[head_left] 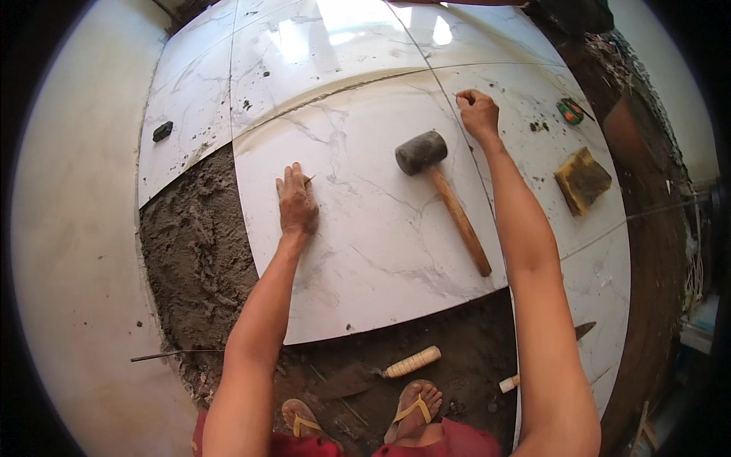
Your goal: The person spreads cement on the floor using a trowel, places a large white marble-patterned tile, and taps it into place with a rubber mallet. They adjust the tile alignment and clean excess cement from the edges.
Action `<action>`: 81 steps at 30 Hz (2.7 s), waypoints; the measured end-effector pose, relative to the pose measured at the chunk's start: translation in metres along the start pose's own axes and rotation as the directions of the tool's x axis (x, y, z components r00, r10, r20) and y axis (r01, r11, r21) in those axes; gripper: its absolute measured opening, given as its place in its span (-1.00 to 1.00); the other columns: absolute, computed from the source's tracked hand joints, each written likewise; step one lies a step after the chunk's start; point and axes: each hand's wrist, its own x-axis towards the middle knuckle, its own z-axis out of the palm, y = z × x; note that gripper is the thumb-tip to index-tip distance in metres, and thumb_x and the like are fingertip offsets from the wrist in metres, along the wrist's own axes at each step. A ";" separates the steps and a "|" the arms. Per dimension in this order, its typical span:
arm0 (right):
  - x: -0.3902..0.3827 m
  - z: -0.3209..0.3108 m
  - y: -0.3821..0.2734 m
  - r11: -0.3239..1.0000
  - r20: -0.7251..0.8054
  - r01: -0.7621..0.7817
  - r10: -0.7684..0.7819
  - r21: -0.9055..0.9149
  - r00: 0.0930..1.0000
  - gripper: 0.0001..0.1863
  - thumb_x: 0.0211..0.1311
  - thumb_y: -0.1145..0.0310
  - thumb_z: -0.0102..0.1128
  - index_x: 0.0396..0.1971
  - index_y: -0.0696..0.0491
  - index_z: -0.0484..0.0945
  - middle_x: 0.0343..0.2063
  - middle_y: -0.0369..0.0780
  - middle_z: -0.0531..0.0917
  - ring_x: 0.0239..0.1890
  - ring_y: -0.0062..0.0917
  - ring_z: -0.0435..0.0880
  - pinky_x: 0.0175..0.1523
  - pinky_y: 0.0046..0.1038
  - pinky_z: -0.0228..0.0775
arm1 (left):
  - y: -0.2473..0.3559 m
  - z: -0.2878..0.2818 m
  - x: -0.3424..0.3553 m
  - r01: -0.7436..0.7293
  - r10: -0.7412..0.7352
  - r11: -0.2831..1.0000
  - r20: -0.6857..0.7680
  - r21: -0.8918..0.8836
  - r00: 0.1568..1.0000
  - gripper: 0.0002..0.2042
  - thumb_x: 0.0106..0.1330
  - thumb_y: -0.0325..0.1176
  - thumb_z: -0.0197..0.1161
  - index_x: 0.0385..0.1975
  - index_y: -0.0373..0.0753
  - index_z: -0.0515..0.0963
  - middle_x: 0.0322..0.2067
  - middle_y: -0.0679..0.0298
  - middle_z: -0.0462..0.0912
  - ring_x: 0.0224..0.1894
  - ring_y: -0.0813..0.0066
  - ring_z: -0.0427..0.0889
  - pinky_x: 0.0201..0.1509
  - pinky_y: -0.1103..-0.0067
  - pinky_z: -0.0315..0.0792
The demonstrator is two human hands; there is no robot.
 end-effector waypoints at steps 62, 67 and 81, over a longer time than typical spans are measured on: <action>0.068 0.021 -0.041 0.997 0.084 0.061 -0.057 -0.048 0.995 -0.78 0.24 0.22 0.24 -0.23 0.02 0.69 -0.33 -0.30 0.75 -0.30 -0.64 0.68 -0.12 -0.55 0.46 | 0.085 -0.016 0.062 0.076 -0.201 0.974 0.662 0.212 0.722 0.26 -0.39 -0.02 0.65 0.43 0.09 -0.05 0.45 0.03 -0.21 0.38 -0.45 -0.21 0.08 -0.47 0.07; 0.113 0.047 -0.035 0.967 0.237 0.102 -0.045 -0.234 0.970 -0.63 0.17 0.00 0.14 -0.14 -0.11 0.68 -0.05 -0.16 0.66 0.01 -0.28 0.61 0.13 -0.29 0.41 | 0.089 -0.019 0.062 0.106 -0.213 0.975 0.673 0.198 0.708 0.23 -0.34 -0.10 0.65 0.43 0.11 -0.04 0.45 0.05 -0.21 0.39 -0.45 -0.23 0.12 -0.45 0.05; 0.109 0.054 -0.054 0.783 0.328 0.268 -0.087 -0.561 0.941 -0.75 0.19 0.07 0.22 -0.18 -0.20 0.68 -0.13 -0.31 0.70 -0.06 -0.41 0.66 0.04 -0.34 0.47 | 0.089 -0.019 0.061 0.142 -0.232 0.972 0.658 0.188 0.716 0.21 -0.33 -0.13 0.65 0.43 0.13 -0.03 0.45 0.08 -0.22 0.40 -0.41 -0.25 0.15 -0.46 0.01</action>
